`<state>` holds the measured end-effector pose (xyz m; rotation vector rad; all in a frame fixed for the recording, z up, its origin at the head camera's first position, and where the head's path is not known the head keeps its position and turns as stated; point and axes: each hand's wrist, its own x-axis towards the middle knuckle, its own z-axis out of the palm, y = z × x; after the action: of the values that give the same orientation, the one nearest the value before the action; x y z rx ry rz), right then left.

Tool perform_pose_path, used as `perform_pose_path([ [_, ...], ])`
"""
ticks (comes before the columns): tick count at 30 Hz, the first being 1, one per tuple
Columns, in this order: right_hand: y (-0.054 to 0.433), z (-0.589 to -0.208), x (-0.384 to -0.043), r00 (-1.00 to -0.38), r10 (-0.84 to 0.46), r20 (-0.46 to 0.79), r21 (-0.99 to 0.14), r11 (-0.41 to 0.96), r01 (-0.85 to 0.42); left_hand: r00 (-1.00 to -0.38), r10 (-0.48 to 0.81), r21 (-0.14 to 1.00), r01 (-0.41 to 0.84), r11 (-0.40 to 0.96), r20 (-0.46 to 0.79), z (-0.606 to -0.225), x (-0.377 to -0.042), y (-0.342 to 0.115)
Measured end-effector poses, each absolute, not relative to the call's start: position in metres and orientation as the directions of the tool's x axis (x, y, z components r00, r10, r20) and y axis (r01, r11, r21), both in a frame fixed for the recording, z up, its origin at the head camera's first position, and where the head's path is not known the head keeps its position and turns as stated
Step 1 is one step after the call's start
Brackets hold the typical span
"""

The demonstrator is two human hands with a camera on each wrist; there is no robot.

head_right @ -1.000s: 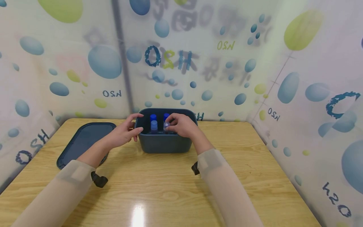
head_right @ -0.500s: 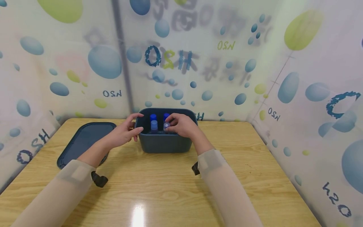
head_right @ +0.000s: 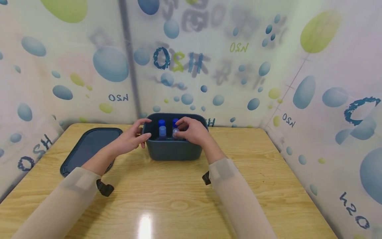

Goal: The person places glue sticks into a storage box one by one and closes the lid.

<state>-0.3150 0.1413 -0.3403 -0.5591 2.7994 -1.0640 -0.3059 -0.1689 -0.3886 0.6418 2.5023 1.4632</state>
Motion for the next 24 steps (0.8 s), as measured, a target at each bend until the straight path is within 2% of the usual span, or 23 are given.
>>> perform_pose_path([
  [6,0.142,-0.342,-0.310,-0.941,-0.294,0.167,-0.689,0.648,-0.325,-0.891,0.449,0.866,0.278,0.416,0.070,-0.389,-0.306,-0.169],
  [11,0.148,-0.345,-0.308,-0.904,-0.216,0.370,-0.750,0.504,-0.428,-0.888,0.453,0.869,0.281,0.408,0.074,-0.389,-0.307,-0.169],
  [14,0.158,-0.345,-0.305,-0.884,-0.178,0.433,-0.751,0.471,-0.463,-0.887,0.456,0.871,0.282,0.402,0.077,-0.390,-0.307,-0.169],
  [18,0.180,-0.346,-0.301,-0.893,-0.168,0.417,-0.732,0.520,-0.440,-0.889,0.452,0.871,0.279,0.405,0.075,-0.390,-0.307,-0.169],
  [24,0.214,-0.354,-0.293,-0.939,-0.192,0.285,-0.716,0.609,-0.342,-0.889,0.451,0.863,0.287,0.415,0.078,-0.390,-0.307,-0.170],
])
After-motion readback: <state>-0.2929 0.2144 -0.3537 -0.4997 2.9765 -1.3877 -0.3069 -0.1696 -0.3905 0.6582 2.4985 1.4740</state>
